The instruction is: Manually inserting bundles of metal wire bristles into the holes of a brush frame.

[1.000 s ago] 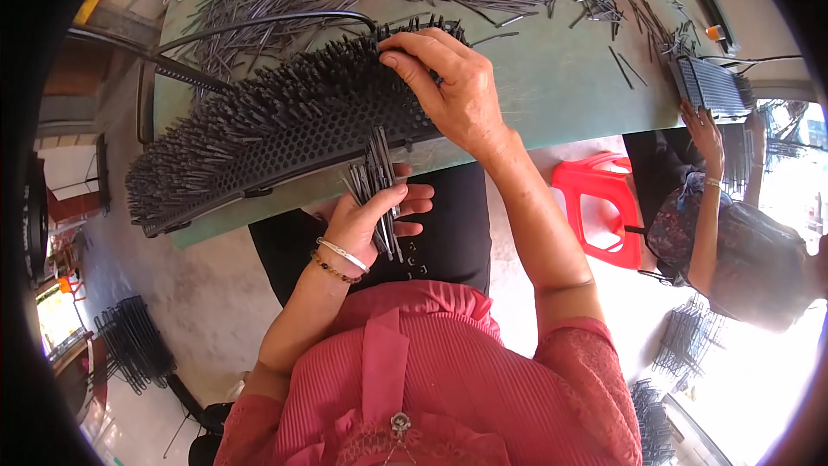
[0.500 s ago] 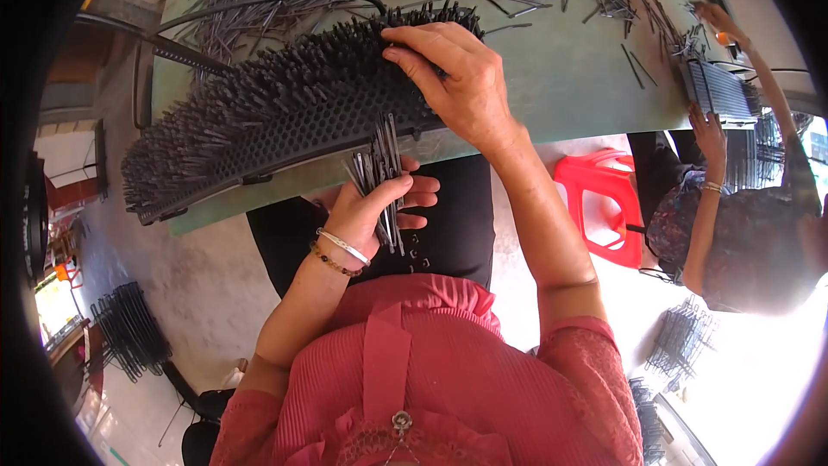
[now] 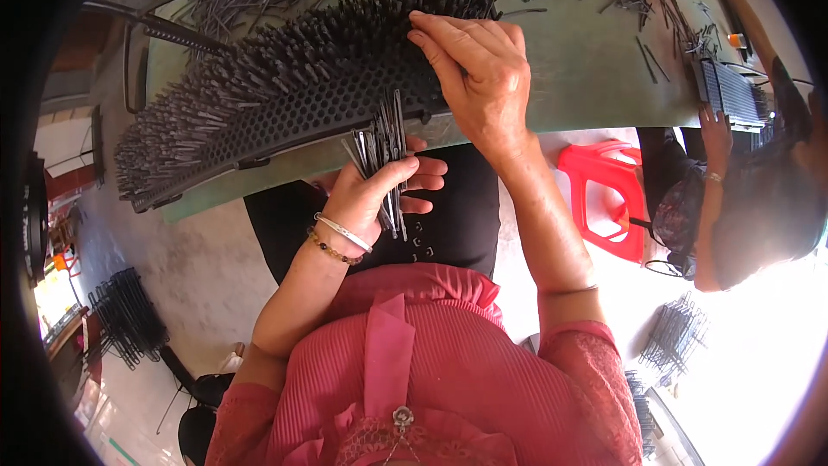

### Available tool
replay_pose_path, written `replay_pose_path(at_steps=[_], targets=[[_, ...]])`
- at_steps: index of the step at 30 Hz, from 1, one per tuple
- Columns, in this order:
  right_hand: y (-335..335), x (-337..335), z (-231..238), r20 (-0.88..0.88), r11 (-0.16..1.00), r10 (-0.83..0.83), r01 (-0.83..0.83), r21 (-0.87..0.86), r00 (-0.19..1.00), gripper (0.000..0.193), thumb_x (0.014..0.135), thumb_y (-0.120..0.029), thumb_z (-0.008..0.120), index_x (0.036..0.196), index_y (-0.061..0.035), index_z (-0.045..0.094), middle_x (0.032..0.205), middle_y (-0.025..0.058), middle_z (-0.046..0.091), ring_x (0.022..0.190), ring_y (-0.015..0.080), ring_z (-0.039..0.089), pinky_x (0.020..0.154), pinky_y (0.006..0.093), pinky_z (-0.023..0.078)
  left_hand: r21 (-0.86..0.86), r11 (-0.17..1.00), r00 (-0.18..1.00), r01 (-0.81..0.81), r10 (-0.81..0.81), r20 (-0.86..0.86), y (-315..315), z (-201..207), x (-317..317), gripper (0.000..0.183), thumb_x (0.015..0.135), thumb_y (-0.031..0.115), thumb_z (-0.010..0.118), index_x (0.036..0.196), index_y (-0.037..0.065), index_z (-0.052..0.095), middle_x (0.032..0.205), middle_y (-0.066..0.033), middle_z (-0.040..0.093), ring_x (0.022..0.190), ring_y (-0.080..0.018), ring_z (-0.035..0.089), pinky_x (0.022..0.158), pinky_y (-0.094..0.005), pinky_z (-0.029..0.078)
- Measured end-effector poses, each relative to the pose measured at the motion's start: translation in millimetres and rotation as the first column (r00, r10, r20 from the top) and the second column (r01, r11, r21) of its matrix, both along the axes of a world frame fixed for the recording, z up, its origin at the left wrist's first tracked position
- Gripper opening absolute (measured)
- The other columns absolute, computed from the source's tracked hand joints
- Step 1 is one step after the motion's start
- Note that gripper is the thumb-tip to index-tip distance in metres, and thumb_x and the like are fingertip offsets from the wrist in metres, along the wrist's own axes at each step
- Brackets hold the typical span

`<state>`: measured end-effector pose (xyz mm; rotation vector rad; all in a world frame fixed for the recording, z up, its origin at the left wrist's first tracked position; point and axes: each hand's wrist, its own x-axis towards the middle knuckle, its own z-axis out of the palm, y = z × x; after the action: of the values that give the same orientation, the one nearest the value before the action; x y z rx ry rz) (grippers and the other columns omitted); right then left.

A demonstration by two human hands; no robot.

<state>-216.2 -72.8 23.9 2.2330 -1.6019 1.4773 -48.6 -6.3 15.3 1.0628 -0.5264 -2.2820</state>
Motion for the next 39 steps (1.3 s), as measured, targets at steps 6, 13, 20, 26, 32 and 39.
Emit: replay_pose_path(at_steps=[6,13,20,26,32,39], targets=[[2.9,0.6,1.3,-0.023,0.998,0.061,-0.062,-0.013,0.998,0.021,0.073,-0.008,0.071,0.093,-0.0075,0.069,0.085,0.0041,0.064,0.076,0.0194,0.059,0.069,0.0303,0.043,-0.041,0.999,1.0,0.024,-0.025,-0.009,2.1,-1.0,-0.4,0.027,0.089,0.014,0.054,0.114,0.003,0.051,0.101,-0.0149,0.065,0.088,-0.0193,0.064,0.066,-0.0315,0.055],[0.8,1.3,1.2,0.071,0.998,0.006,-0.011,0.068,0.997,0.018,0.075,-0.011,0.071,0.093,-0.0078,0.07,0.09,0.0055,0.065,0.079,0.0219,0.06,0.069,0.0305,0.048,-0.045,0.998,0.999,0.036,-0.036,-0.001,4.5,-3.8,0.4,0.028,0.09,0.014,0.054,0.114,0.002,0.051,0.101,-0.0154,0.064,0.088,-0.0195,0.064,0.067,-0.031,0.055],[-4.5,-4.3,-0.6,-0.065,0.997,-0.069,0.067,-0.037,0.996,0.013,0.076,-0.013,0.07,0.087,-0.0088,0.07,0.083,0.0031,0.062,0.076,0.0211,0.056,0.071,0.0329,0.041,-0.071,0.997,0.999,0.021,-0.023,-0.027,-1.3,1.7,0.8,0.029,0.091,0.014,0.053,0.115,-0.001,0.05,0.099,-0.0174,0.064,0.087,-0.0221,0.064,0.066,-0.0331,0.056],[-5.0,-6.5,-1.9,-0.072,0.991,-0.102,0.095,-0.094,0.992,0.01,0.074,-0.016,0.071,0.082,-0.0098,0.07,0.081,0.0004,0.062,0.075,0.0194,0.056,0.068,0.0326,0.039,-0.082,0.997,1.0,-0.003,0.003,-0.001,2.1,-3.8,0.7,0.029,0.091,0.015,0.053,0.115,0.0,0.05,0.1,-0.0167,0.064,0.087,-0.0212,0.064,0.066,-0.0327,0.055],[-2.0,-7.3,-5.3,-0.127,0.972,-0.154,0.127,-0.2,0.98,0.017,0.074,-0.014,0.072,0.09,-0.0101,0.07,0.087,0.002,0.062,0.075,0.0203,0.055,0.069,0.0324,0.041,-0.118,0.993,0.999,-0.019,0.024,0.039,4.7,-6.2,-1.5,0.029,0.09,0.017,0.055,0.114,0.001,0.052,0.1,-0.0152,0.064,0.086,-0.0196,0.064,0.065,-0.0317,0.055],[54.9,6.4,22.7,0.556,0.872,-0.025,-0.254,0.419,0.831,0.033,0.082,-0.021,0.07,0.104,0.0026,0.064,0.083,0.0068,0.065,0.069,0.01,0.057,0.062,0.0251,0.046,-0.255,0.967,0.998,-0.007,0.021,0.054,13.2,26.4,5.0,0.028,0.091,0.016,0.055,0.114,0.001,0.051,0.101,-0.0155,0.064,0.085,-0.0195,0.064,0.064,-0.0304,0.055]])
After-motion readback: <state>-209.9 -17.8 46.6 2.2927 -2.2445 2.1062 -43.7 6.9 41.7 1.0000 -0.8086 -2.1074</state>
